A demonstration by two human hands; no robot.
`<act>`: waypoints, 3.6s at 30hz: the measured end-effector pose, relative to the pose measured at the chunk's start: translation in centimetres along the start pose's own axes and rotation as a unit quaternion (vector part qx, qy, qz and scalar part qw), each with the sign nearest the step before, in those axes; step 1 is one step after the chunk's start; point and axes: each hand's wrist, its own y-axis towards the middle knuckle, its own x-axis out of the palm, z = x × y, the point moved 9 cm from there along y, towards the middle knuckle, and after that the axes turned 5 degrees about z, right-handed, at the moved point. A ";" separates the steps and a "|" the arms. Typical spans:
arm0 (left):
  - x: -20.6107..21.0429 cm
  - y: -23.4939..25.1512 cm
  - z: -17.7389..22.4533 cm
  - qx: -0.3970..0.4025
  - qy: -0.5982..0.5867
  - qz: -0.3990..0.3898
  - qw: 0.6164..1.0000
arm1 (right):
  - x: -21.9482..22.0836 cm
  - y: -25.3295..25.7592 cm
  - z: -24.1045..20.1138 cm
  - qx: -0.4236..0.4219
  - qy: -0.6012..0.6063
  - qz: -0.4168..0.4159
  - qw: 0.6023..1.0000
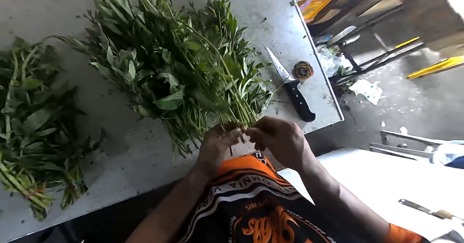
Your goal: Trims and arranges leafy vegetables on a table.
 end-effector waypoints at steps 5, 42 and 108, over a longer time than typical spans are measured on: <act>0.1 -0.3 0.0 -0.026 -0.071 0.030 0.997 | 1.1 -0.5 0.7 0.019 -0.068 -0.100 0.992; -0.6 0.6 -1.2 0.016 0.148 0.051 0.987 | 1.9 -0.3 2.3 -0.065 -0.147 0.019 0.987; 12.1 0.0 7.5 0.537 0.665 -0.185 0.485 | -4.0 0.1 -0.8 -0.049 -0.040 -0.176 0.982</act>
